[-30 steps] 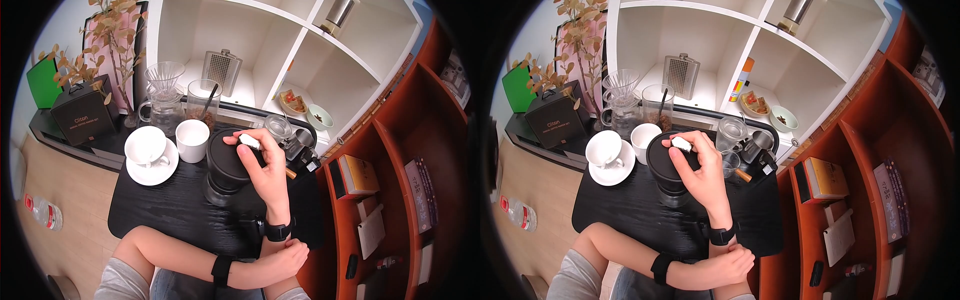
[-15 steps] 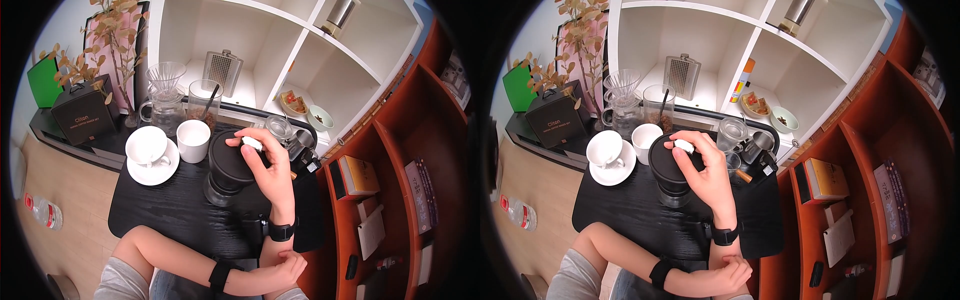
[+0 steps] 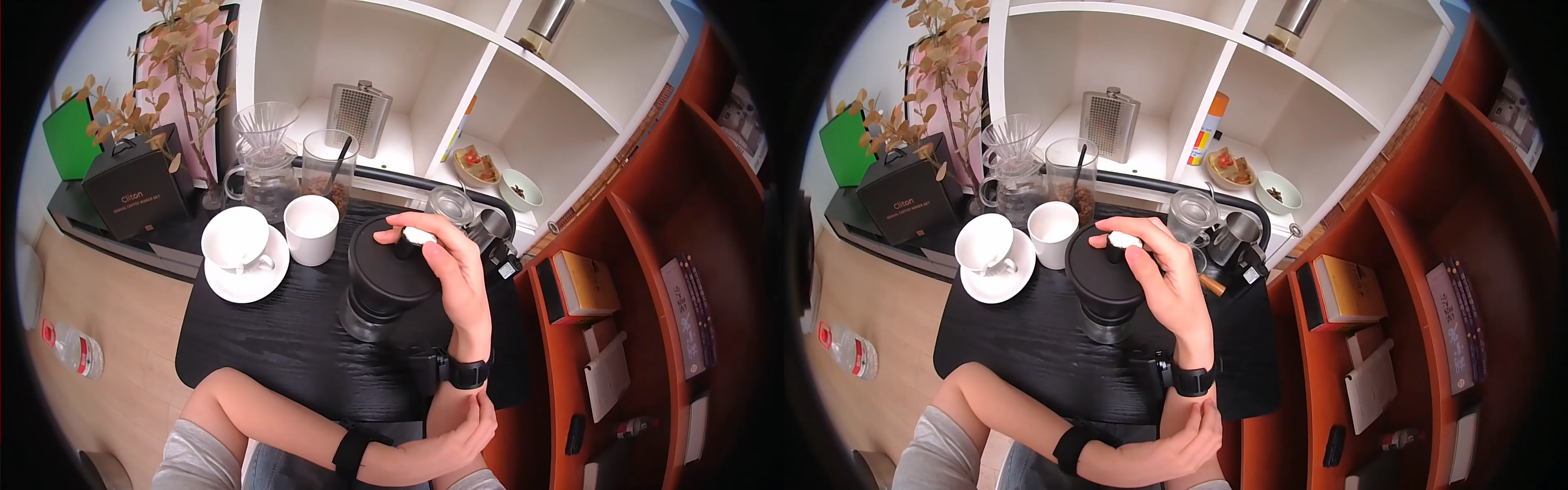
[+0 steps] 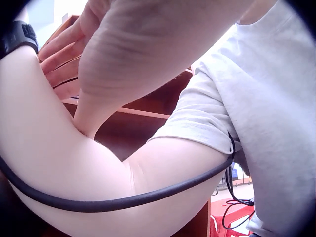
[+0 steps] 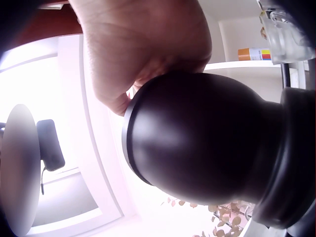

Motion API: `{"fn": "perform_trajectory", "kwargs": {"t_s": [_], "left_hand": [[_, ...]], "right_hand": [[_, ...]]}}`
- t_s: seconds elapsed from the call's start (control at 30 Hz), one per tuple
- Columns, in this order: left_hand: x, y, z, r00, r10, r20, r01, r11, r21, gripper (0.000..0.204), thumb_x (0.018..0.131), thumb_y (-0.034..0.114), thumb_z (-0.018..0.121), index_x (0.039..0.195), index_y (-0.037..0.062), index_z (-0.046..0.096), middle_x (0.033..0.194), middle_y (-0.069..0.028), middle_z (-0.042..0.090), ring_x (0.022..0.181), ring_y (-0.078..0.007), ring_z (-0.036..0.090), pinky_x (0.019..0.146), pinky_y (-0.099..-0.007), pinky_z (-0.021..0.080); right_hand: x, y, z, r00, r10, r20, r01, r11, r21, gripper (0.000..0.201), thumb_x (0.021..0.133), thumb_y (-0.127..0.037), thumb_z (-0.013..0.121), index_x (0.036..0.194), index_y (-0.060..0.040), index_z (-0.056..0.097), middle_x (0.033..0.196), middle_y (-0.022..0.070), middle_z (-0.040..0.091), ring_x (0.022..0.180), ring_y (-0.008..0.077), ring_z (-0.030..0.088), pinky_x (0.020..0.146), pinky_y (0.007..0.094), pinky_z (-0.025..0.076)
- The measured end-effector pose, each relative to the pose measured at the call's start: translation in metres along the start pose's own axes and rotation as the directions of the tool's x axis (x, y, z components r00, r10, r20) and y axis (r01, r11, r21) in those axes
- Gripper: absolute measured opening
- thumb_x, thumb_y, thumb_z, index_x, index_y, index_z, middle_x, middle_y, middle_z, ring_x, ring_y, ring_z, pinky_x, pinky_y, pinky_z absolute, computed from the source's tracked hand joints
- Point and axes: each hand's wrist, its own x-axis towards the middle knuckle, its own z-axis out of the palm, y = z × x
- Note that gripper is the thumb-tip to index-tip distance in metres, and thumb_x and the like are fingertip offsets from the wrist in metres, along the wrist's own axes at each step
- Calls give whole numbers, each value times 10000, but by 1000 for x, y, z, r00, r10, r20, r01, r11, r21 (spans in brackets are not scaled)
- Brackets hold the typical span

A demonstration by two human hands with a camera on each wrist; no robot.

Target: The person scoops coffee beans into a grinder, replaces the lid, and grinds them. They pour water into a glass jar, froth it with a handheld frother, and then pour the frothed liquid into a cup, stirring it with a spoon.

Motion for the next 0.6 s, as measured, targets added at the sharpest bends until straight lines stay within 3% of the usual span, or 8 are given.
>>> {"fn": "perform_trajectory", "kwargs": {"t_s": [0.17, 0.23, 0.3, 0.43, 0.6], "left_hand": [[-2, -7, -4, 995, 64, 77, -72, 992, 105, 427, 806, 261, 479, 1111, -21, 576, 1094, -163, 602, 1069, -323, 543, 890, -400, 437], [0, 0, 3, 999, -14, 34, 9, 990, 138, 410, 818, 251, 465, 1096, -28, 577, 1098, -175, 608, 1069, -331, 554, 896, -394, 439], [1, 2, 3, 999, -11, 30, 7, 991, 134, 407, 818, 250, 464, 1093, -29, 578, 1095, -175, 609, 1067, -330, 555, 895, -393, 439], [2, 4, 3, 1000, -6, 18, 4, 992, 125, 398, 821, 246, 460, 1082, -29, 582, 1082, -174, 612, 1058, -327, 559, 891, -389, 438], [0, -13, 6, 1000, -4, 3, 3, 994, 113, 387, 824, 241, 455, 1068, -29, 587, 1066, -173, 616, 1046, -323, 564, 886, -384, 437]], "right_hand": [[0, -6, -4, 998, 55, 39, -58, 996, 65, 369, 884, -185, 418, 1151, 11, 582, 1007, 96, 676, 979, 184, 509, 925, 305, 364], [0, -7, -5, 995, 83, 55, -88, 990, 109, 397, 884, -214, 405, 1161, 14, 575, 1018, 99, 672, 1004, 196, 500, 955, 314, 344], [0, -6, -7, 992, 81, 96, -91, 991, 102, 434, 884, -242, 381, 1174, 24, 563, 1084, 105, 647, 1061, 216, 487, 1000, 321, 304], [0, -2, -10, 993, 27, 114, -36, 996, 79, 418, 884, -213, 388, 1187, 23, 551, 1148, 108, 613, 1091, 214, 488, 1009, 316, 300], [-2, 0, -11, 988, 65, 141, -92, 977, 192, 399, 885, -183, 408, 1206, 16, 539, 1128, 100, 607, 1097, 202, 485, 1003, 317, 305]]}}
